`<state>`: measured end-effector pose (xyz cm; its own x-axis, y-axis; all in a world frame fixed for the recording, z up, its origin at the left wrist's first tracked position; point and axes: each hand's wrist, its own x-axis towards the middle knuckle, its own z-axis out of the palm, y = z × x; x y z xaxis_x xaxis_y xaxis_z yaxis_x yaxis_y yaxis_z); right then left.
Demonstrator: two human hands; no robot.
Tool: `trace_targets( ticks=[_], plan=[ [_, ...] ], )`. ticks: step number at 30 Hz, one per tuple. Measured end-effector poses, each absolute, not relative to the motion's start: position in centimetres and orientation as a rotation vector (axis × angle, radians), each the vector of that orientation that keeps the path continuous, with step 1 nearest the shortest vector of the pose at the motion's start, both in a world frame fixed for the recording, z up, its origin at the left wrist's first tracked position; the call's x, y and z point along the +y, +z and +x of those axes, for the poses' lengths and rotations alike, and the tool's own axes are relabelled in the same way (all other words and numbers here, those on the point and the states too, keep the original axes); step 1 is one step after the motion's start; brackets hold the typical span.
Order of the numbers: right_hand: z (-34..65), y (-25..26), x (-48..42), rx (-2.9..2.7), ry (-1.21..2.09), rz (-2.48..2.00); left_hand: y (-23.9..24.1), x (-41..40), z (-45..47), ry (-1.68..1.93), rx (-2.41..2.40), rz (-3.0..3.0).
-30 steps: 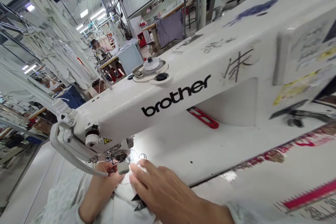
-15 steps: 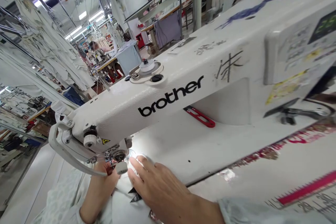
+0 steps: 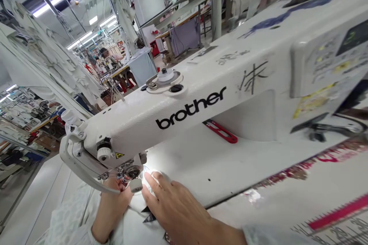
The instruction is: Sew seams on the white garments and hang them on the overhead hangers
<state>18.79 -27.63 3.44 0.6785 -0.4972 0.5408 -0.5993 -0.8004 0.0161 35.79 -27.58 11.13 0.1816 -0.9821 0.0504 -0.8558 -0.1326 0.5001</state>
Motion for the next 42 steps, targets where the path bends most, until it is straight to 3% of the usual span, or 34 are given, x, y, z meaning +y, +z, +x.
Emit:
trace_targets(
  ticks=[20,32,42],
  plan=[
    [18.4,2.8,-28.1,-0.880,0.762,2.688,10.8,-27.4,35.8,-0.357,-1.709,2.080],
    [18.8,4.7,-28.8,-0.880,0.972,2.636,10.1,-27.6,36.4,-0.314,-1.697,2.115],
    [19.1,3.3,-28.8,-0.903,0.890,2.654,9.3,-27.3,36.4,-0.191,-1.725,2.084]
  ],
)
